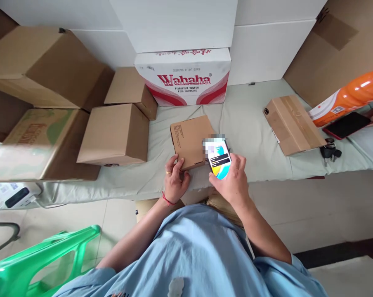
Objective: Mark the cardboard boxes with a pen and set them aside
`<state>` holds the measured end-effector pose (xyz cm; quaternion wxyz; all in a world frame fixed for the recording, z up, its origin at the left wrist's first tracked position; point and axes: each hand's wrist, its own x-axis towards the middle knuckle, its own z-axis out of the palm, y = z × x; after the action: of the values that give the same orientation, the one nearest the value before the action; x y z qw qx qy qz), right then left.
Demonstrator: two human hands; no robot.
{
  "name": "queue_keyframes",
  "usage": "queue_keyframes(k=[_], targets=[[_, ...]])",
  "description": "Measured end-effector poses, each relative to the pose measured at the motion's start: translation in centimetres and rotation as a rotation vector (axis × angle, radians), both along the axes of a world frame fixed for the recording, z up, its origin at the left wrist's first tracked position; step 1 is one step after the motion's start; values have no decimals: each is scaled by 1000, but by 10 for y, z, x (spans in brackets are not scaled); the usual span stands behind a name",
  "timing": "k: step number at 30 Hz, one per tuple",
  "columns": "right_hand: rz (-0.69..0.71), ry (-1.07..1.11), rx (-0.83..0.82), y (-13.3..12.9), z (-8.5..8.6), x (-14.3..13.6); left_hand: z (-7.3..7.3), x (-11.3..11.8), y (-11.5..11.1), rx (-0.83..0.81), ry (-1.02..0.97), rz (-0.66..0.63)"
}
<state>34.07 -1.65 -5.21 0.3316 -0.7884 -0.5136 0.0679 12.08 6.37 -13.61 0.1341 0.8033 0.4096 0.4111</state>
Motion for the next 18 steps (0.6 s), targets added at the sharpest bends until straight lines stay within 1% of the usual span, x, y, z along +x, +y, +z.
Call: queue_keyframes(k=[3, 6, 8, 9, 11, 13, 16, 18], targets=[[-155, 12, -85, -3, -5, 31, 0, -1, 0, 25, 22, 3], [-313, 18, -258, -8, -11, 66, -3, -1, -1, 27, 11, 9], [-363, 17, -385, -13, -17, 85, -5, -1, -2, -4, -52, 38], [-371, 14, -437, -16, -20, 92, -5, -2, -3, -47, -104, 68], [-353, -9, -493, -20, -25, 101, -6, -4, -1, -179, -214, 152], [-285, -68, -458, -19, -28, 104, -5, -7, 2, -308, -284, 227], [-109, -123, -245, -5, -28, 99, -2, -8, 10, -412, -309, 270], [44, -46, -116, 12, -24, 88, 2, -5, 13, -469, -316, 274]])
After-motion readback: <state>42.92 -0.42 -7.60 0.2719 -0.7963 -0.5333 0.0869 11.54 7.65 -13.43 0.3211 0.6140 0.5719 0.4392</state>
